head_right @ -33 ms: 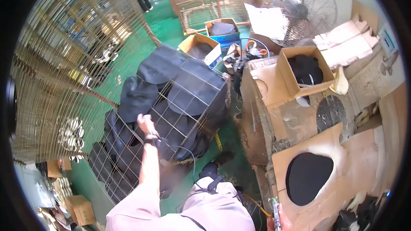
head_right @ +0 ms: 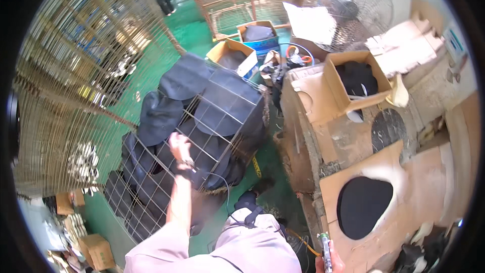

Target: The person repeatedly picks up black, heart-shaped parts from a wire rack, places them on a cardboard-covered table, and sprays them with a handheld spray gun. They handle the parts one at a time, flipping them over to coat both sides, and return them to the rack after spraying.

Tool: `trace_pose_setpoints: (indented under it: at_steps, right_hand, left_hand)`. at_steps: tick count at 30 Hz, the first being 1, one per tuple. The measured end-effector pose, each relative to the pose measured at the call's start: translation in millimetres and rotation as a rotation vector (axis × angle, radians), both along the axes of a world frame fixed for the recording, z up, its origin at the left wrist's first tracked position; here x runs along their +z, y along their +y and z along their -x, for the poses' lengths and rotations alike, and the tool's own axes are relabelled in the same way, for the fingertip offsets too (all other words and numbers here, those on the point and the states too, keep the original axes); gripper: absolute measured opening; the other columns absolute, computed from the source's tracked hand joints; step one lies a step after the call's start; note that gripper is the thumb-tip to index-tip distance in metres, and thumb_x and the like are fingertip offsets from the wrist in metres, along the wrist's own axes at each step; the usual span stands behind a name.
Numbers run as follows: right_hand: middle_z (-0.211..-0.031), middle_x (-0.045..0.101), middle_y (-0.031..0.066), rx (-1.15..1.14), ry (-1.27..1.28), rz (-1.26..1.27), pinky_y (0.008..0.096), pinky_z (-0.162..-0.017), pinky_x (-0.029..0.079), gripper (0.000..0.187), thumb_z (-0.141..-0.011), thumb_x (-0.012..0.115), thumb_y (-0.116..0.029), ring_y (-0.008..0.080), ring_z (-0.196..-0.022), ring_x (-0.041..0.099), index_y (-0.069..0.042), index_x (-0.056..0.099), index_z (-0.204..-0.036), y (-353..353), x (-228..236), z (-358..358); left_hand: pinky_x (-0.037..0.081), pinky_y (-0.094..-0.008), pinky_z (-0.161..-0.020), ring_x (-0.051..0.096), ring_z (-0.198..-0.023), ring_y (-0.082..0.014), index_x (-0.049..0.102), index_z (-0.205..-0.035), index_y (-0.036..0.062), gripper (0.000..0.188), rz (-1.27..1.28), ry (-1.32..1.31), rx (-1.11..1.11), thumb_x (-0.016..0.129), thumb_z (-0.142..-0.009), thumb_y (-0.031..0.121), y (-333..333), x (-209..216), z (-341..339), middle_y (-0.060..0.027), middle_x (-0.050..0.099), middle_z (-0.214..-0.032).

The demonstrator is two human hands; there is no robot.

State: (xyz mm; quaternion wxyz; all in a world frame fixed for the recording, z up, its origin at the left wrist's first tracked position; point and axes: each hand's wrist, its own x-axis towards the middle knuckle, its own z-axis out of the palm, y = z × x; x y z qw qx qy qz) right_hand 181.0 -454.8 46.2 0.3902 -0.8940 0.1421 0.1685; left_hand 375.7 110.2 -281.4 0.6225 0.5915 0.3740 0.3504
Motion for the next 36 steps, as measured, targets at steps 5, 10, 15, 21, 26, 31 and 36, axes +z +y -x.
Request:
trace_pose_setpoints:
  at_steps: [5, 10, 15, 21, 26, 31, 36]
  right_hand:
    - [-0.077, 0.059, 0.0095, -0.213, -0.224, -0.003, 0.028, -0.063, 0.046, 0.048, -0.078, 0.067, 0.001, 0.0161, -0.064, 0.057, 0.005, 0.061, -0.126, -27.2, -22.7, 51.8]
    - [-0.091, 0.065, 0.0185, -0.444, -0.281, 0.086, 0.0335, -0.071, 0.051, 0.056, -0.077, 0.072, 0.002, 0.0307, -0.075, 0.063, 0.001, 0.058, -0.132, -40.3, 12.4, 98.9]
    - [-0.095, 0.067, 0.0172, -0.732, -0.425, 0.209, 0.0312, -0.073, 0.051, 0.053, -0.08, 0.071, 0.002, 0.026, -0.077, 0.064, 0.001, 0.058, -0.132, -49.1, 14.0, 144.6]
    - [-0.094, 0.069, 0.0174, -0.762, -0.409, 0.164, 0.0352, -0.072, 0.053, 0.064, -0.071, 0.064, 0.011, 0.0327, -0.078, 0.067, -0.003, 0.059, -0.134, -49.8, 26.1, 191.5]
    - [-0.095, 0.068, 0.019, -0.669, -0.393, 0.152, 0.0371, -0.071, 0.053, 0.072, -0.067, 0.062, 0.011, 0.0352, -0.078, 0.067, -0.004, 0.056, -0.137, -61.2, 15.2, 189.0]
    - [-0.094, 0.068, 0.0171, -0.773, -0.485, 0.188, 0.0315, -0.069, 0.051, 0.06, -0.074, 0.072, 0.008, 0.0289, -0.075, 0.065, -0.001, 0.059, -0.132, -75.6, 15.6, 177.5]
    - [-0.094, 0.068, 0.0173, -0.621, -0.349, 0.161, 0.0331, -0.07, 0.051, 0.061, -0.073, 0.07, 0.009, 0.0304, -0.076, 0.065, -0.002, 0.059, -0.132, -73.7, 19.7, 192.2]
  left_hand:
    - [0.055, -0.0305, -0.083, 0.066, -0.093, -0.02, 0.056, -0.131, -0.0007, 0.039, 0.37, 0.186, -1.071, 0.063, -0.093, 0.006, -257.7, 121.0, 11.4, -0.0105, 0.065, -0.11]
    - [0.053, -0.0277, -0.08, 0.065, -0.088, -0.0129, 0.062, -0.125, 0.0021, 0.035, -0.166, 0.373, -1.807, 0.066, -0.091, 0.012, -327.3, 37.3, 30.0, -0.0054, 0.069, -0.096]
    - [0.054, -0.0275, -0.067, 0.068, -0.078, -0.0136, 0.062, -0.124, -0.0012, 0.041, -0.249, 0.729, -1.901, 0.066, -0.088, 0.017, -327.0, -69.7, 27.2, -0.0084, 0.072, -0.093]
    - [0.054, -0.029, -0.056, 0.068, -0.071, -0.0167, 0.061, -0.125, -0.0012, 0.043, -0.159, 1.139, -1.766, 0.067, -0.084, 0.009, -291.4, -113.3, 55.2, -0.0102, 0.07, -0.091]
    - [0.053, -0.0312, -0.053, 0.065, -0.066, -0.0164, 0.063, -0.119, -0.0003, 0.036, -0.018, 1.185, -1.57, 0.063, -0.084, 0.004, -263.0, -118.3, 78.7, -0.0087, 0.069, -0.086]
    - [0.053, -0.0308, -0.055, 0.063, -0.065, -0.0149, 0.071, -0.102, 0.0005, 0.02, 0.024, 1.106, -1.563, 0.064, -0.084, 0.006, -249.0, -133.1, 96.0, -0.0069, 0.067, -0.081]
    - [0.054, -0.0314, -0.081, 0.069, -0.091, -0.022, 0.072, -0.104, -0.0006, 0.028, -0.239, 1.035, -1.617, 0.067, -0.082, 0.017, -233.0, -166.6, 103.3, -0.012, 0.074, -0.096]
